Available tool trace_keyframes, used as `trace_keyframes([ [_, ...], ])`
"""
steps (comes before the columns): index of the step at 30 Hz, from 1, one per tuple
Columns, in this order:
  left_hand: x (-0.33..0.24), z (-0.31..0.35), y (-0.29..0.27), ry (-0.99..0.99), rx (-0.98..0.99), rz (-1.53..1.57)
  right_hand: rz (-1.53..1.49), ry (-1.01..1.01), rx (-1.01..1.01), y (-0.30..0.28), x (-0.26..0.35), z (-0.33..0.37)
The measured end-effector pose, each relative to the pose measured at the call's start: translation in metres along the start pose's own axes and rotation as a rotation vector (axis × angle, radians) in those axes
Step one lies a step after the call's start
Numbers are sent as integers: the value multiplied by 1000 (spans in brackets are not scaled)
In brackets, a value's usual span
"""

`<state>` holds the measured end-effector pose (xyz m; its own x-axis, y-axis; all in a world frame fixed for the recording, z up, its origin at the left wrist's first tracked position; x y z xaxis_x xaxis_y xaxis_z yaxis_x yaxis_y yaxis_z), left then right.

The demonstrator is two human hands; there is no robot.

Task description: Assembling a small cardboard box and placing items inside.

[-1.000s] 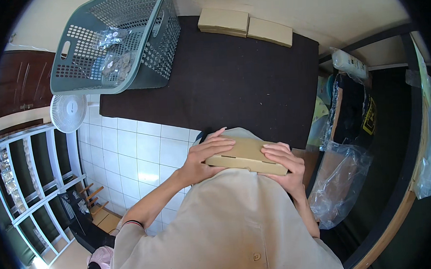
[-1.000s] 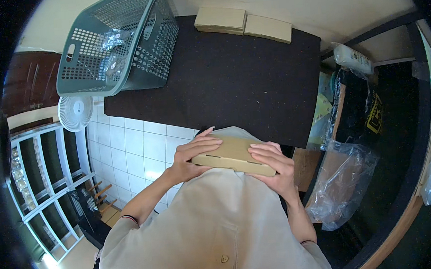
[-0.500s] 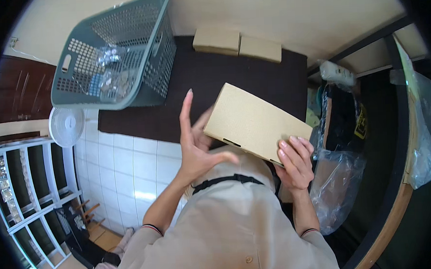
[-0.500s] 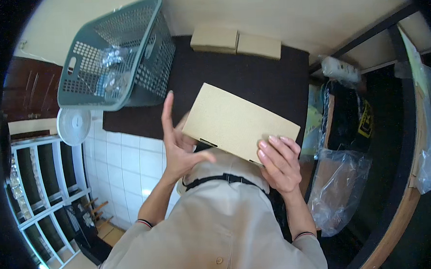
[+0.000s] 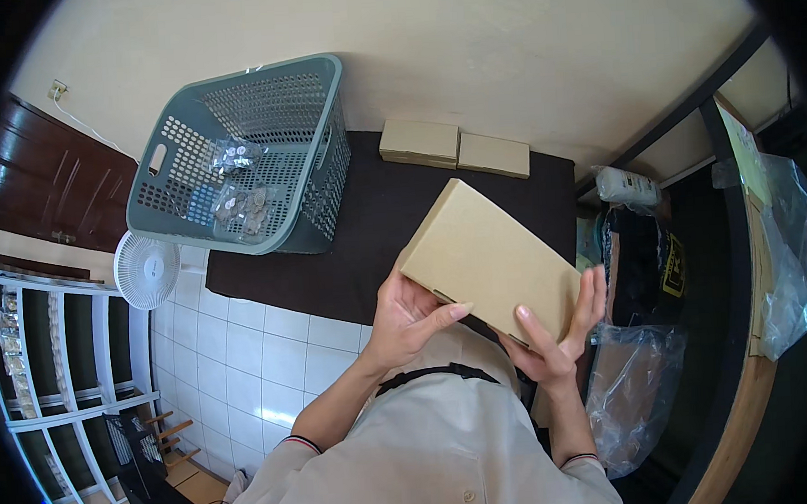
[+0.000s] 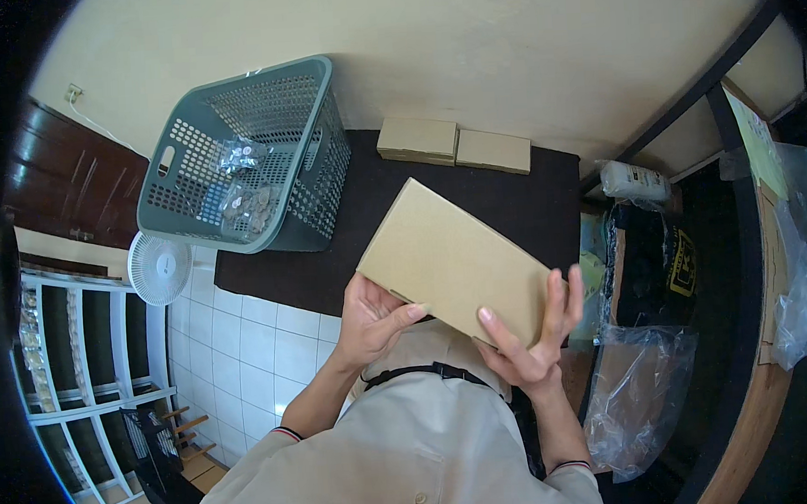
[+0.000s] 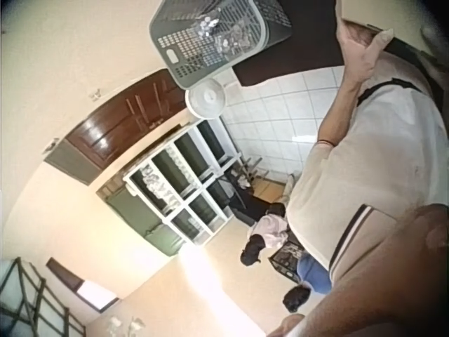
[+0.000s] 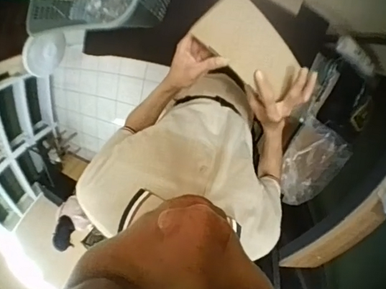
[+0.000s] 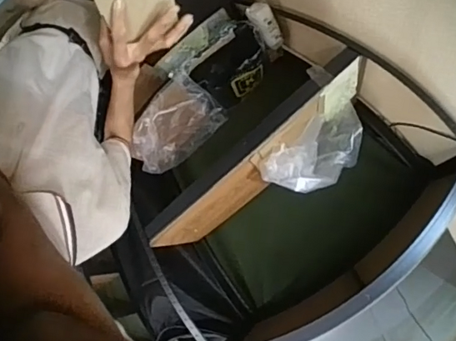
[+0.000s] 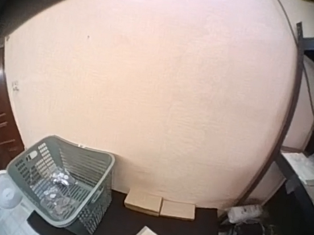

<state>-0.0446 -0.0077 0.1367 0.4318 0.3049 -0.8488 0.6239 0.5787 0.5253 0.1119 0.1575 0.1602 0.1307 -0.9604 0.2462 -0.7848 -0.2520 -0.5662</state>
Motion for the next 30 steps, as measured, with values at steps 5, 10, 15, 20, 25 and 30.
trace_keyframes([
  [5, -11, -19, 13, -60, -48, 170, -7, 3, 88, 4, 2, 1],
  [10, 1, -32, 3, 242, -230, -41, 83, 104, 13, 15, 19, 9],
  [15, 3, -40, -14, 206, -367, -117, 74, 92, 22, 19, 23, 15],
  [20, 3, -50, -13, 255, -340, -113, 60, 84, 35, 20, 17, 18],
  [25, 10, -55, -14, 312, -315, -73, 40, 93, 20, 20, 12, 14],
  [30, 7, -54, 13, 276, -478, -128, 97, 58, 21, 27, 12, 15],
])
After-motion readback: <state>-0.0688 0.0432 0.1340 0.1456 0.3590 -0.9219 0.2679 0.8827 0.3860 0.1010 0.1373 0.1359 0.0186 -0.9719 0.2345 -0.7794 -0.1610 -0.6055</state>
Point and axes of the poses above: each hand's wrist, its own z-axis away from the middle knuckle, its own y-axis out of the palm, x = y × z, the point moved 3 cm from there along -z, towards the middle knuckle, and after that the axes turned 6 degrees about -y, right-handed, at the moved point
